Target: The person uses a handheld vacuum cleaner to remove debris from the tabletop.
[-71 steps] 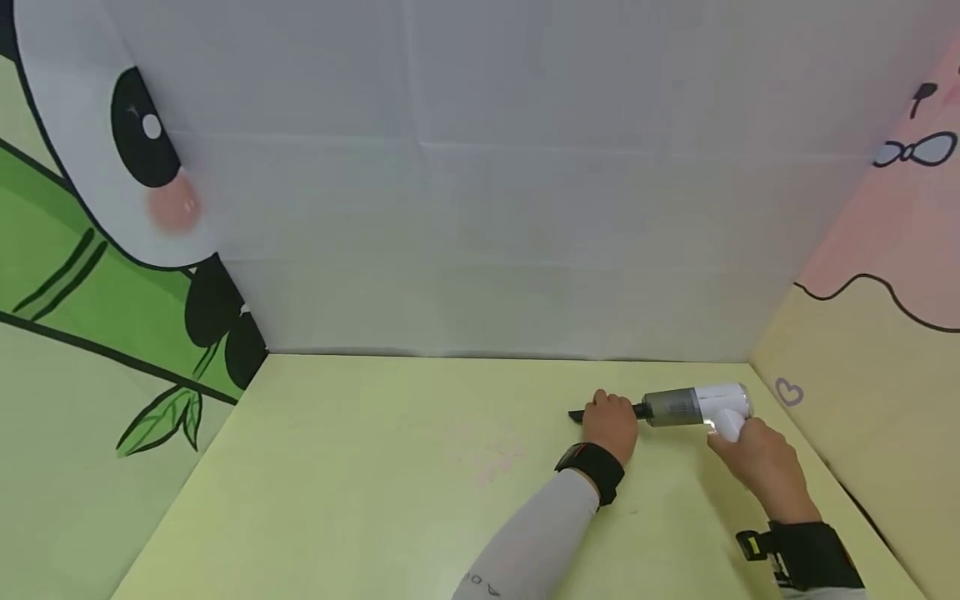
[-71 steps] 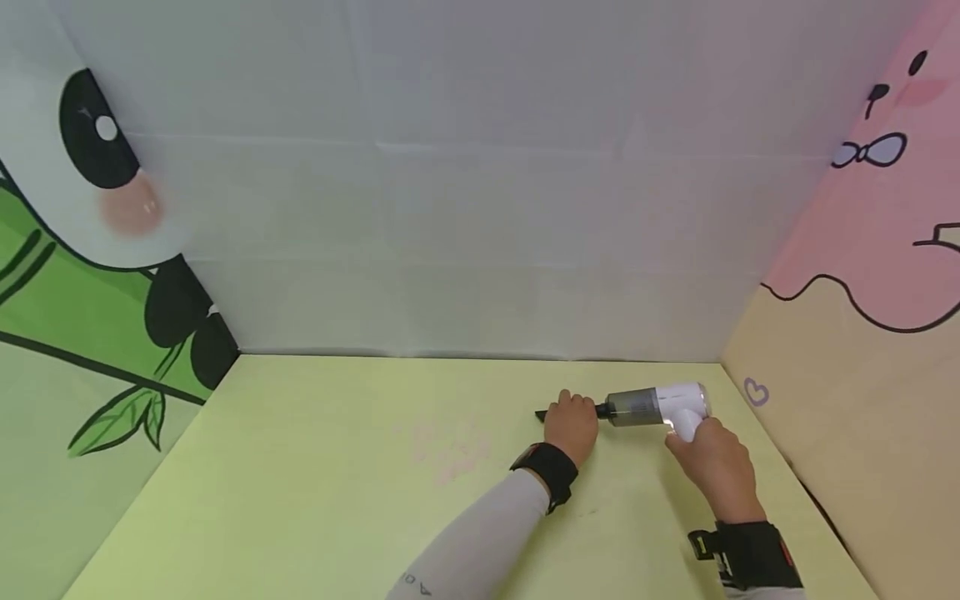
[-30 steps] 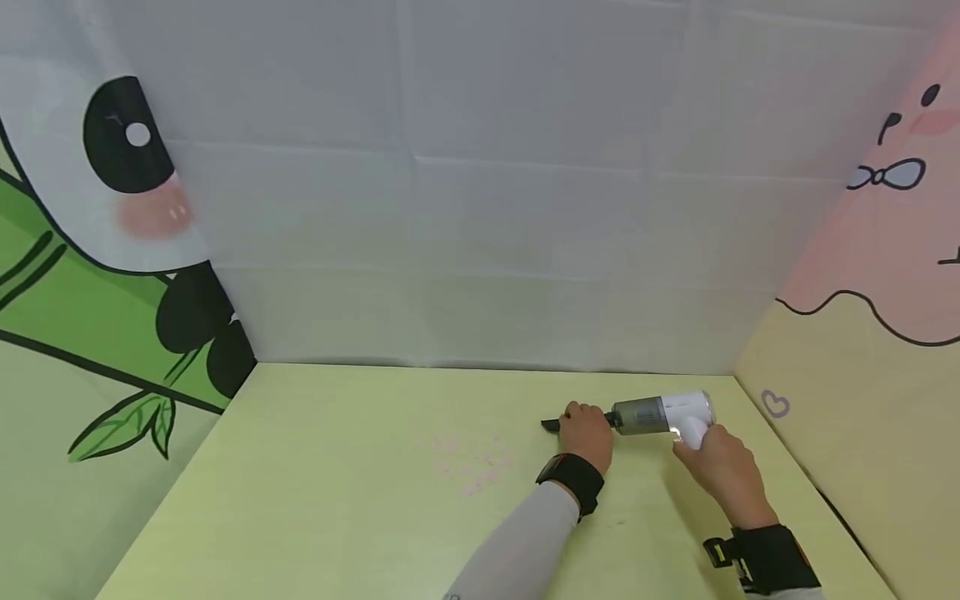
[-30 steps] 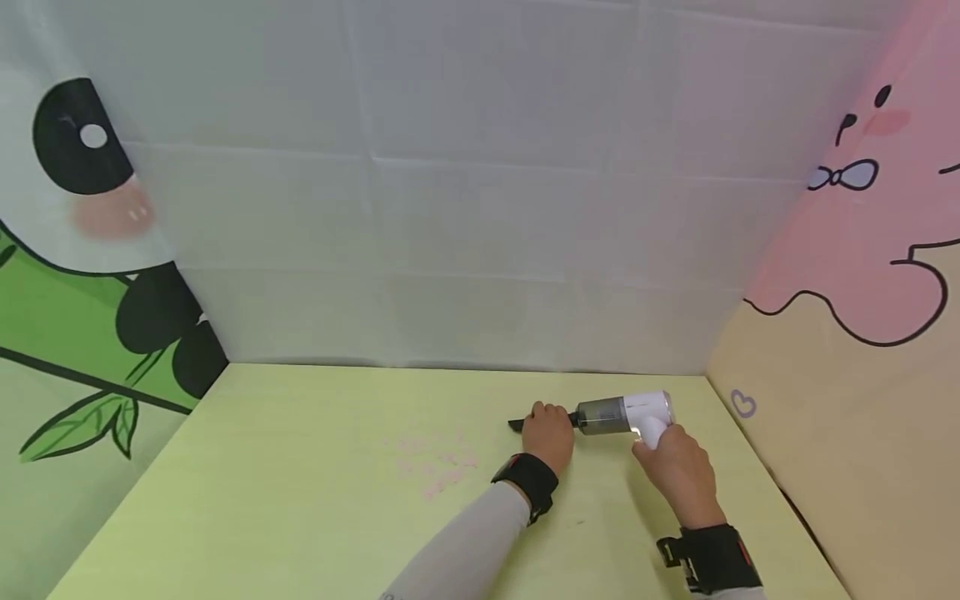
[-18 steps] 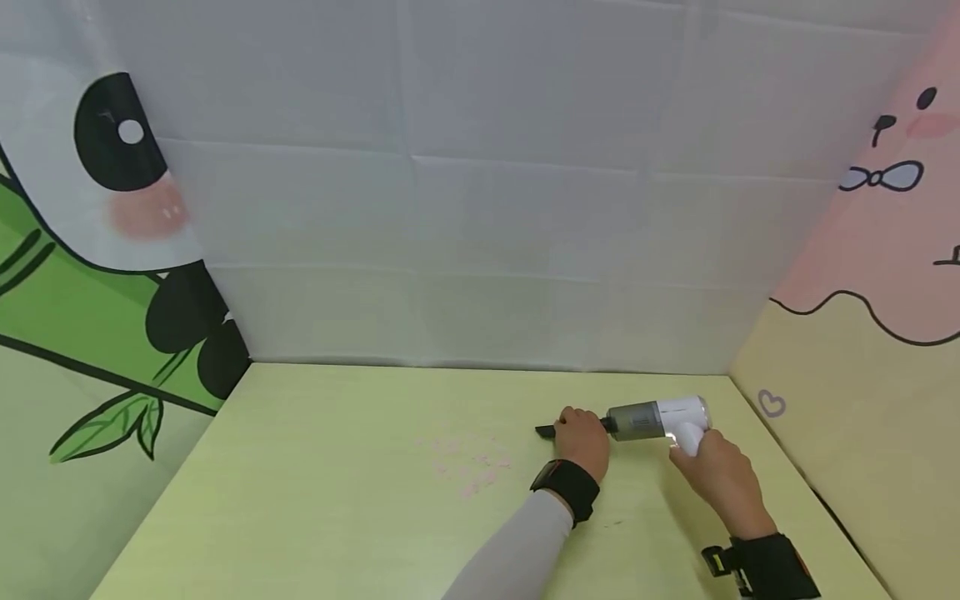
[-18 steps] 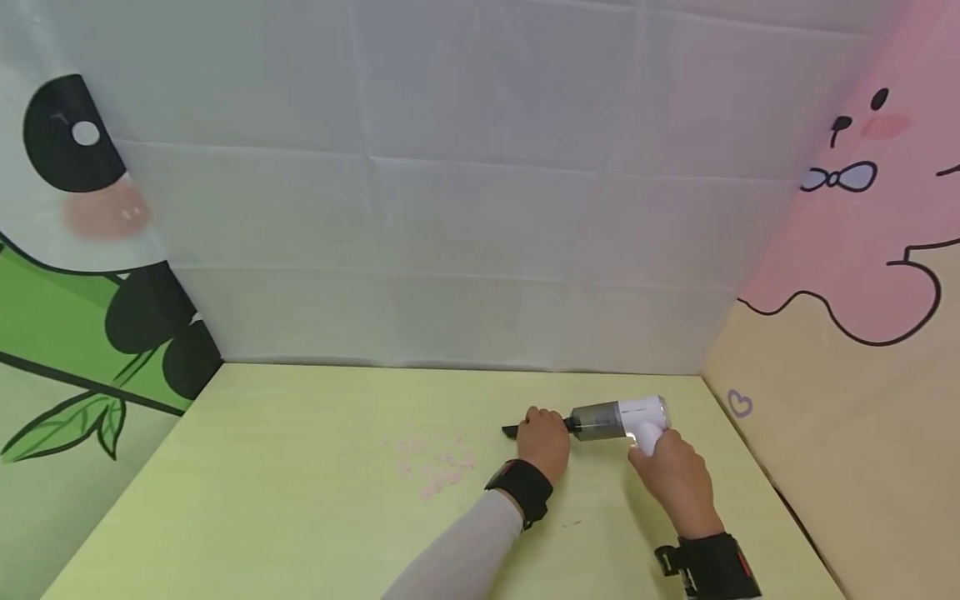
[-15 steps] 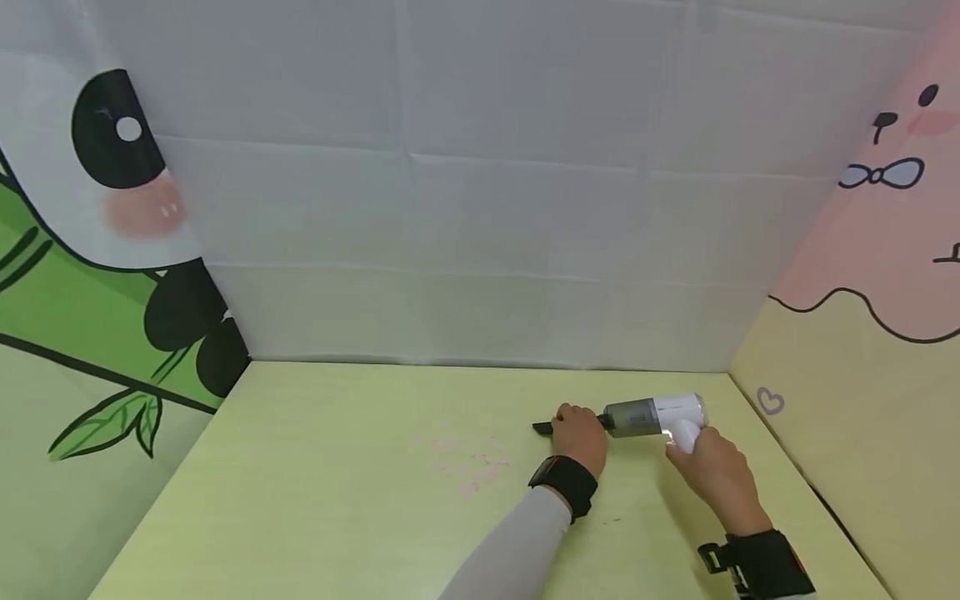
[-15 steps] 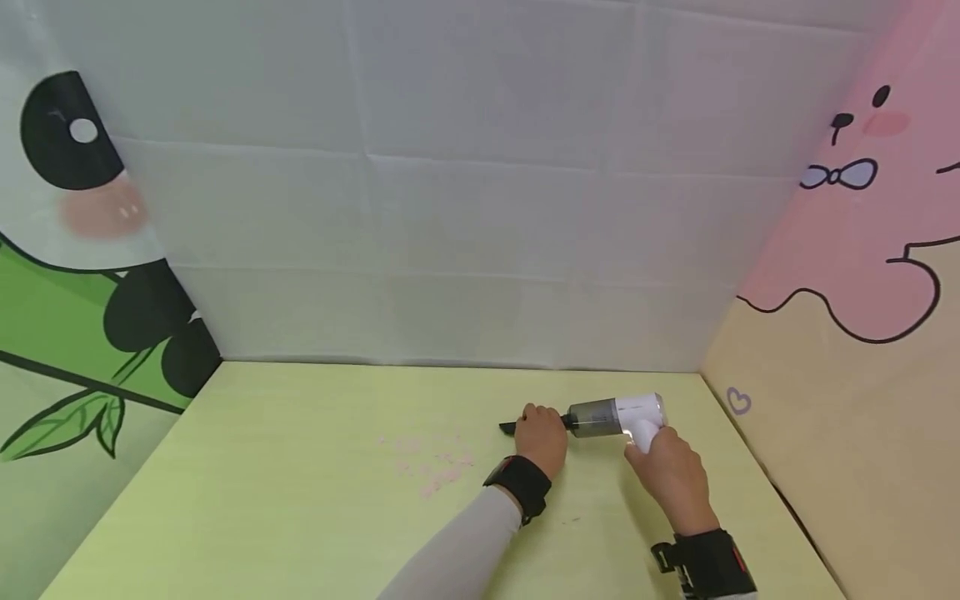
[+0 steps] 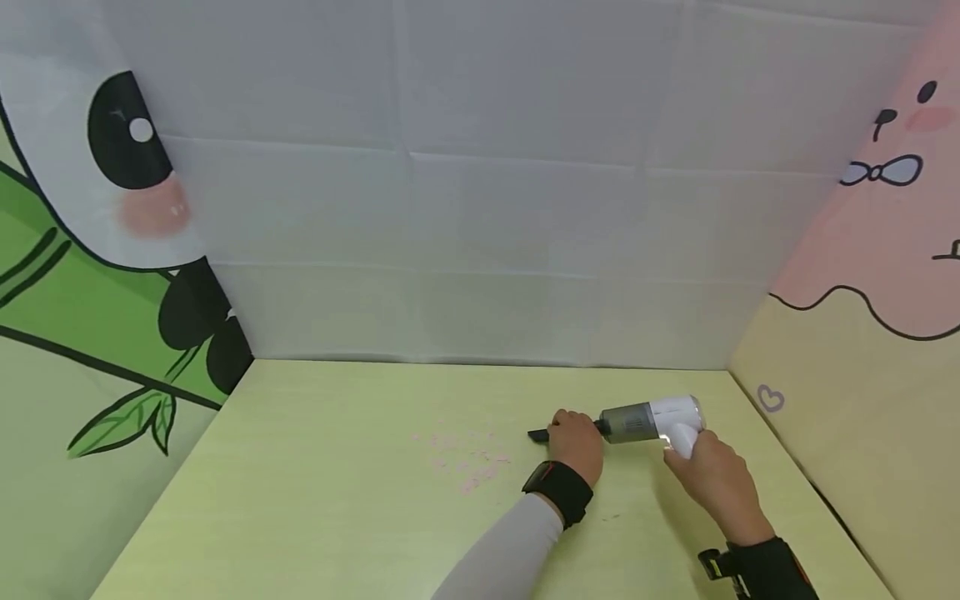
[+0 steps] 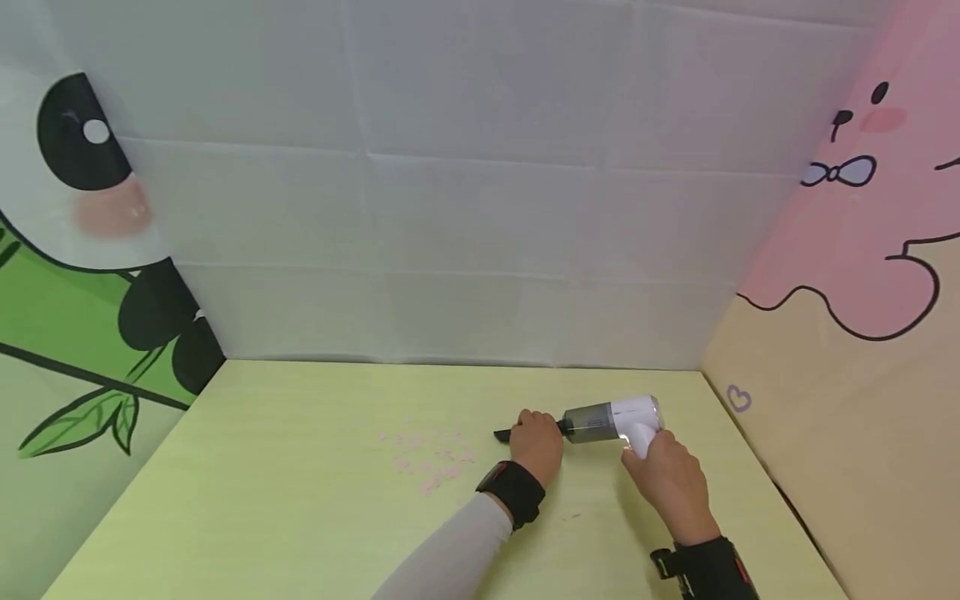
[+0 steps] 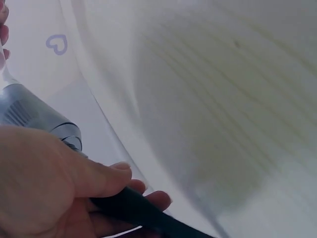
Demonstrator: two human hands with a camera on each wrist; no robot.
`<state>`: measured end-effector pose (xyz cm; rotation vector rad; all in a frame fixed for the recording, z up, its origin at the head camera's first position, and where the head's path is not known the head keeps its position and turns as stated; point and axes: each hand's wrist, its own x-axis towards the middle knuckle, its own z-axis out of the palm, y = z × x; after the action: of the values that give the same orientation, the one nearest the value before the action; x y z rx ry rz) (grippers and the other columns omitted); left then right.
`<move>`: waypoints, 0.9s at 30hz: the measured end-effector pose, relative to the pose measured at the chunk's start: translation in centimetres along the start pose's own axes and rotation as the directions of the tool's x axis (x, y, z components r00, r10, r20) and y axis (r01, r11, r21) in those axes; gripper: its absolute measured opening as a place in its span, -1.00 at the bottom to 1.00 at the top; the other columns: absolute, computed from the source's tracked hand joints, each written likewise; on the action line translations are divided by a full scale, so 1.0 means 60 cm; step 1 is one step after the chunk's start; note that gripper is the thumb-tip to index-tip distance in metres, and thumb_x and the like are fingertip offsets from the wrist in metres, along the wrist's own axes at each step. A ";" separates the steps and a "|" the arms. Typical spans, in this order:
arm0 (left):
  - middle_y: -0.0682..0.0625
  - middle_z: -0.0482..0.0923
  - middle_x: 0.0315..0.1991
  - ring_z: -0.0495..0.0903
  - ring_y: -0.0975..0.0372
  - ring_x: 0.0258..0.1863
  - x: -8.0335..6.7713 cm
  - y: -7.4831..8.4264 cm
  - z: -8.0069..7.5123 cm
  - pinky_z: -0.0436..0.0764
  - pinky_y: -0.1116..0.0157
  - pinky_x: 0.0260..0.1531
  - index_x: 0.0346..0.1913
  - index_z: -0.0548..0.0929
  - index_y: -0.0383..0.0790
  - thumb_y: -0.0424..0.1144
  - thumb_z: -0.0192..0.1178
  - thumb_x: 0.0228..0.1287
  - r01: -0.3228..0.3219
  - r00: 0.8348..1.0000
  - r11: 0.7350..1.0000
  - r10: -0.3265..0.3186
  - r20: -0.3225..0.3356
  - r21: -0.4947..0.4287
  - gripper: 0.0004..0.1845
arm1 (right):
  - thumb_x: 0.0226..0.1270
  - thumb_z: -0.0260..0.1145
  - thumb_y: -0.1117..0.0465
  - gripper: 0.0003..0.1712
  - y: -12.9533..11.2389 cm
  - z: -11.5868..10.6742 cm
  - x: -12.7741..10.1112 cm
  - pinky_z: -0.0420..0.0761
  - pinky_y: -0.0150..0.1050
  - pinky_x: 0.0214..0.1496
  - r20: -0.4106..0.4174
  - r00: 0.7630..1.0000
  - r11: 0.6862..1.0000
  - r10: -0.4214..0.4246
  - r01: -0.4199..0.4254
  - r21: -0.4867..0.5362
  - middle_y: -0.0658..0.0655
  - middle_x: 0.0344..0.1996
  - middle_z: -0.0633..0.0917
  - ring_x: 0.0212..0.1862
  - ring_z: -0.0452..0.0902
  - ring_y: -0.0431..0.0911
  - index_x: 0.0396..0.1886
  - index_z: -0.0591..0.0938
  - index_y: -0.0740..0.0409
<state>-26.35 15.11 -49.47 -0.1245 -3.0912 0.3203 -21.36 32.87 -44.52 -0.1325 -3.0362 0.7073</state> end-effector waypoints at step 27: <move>-0.05 0.65 -0.11 0.59 0.12 -0.10 -0.067 -0.006 -0.003 0.69 0.27 -0.07 0.07 0.69 -0.06 -0.01 0.29 0.40 0.017 0.999 0.997 -0.014 -0.038 0.070 -0.70 | 0.34 0.31 0.01 -0.40 -0.008 -0.007 -0.053 0.42 -0.19 -0.59 0.054 0.998 1.000 -0.027 0.027 -0.010 0.22 -0.53 0.54 -0.53 0.46 -0.01 -0.20 0.42 0.58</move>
<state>-22.37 14.45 -49.31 -0.1032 -3.0376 0.4204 -18.24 32.32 -43.93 -0.0738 -3.0868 0.7042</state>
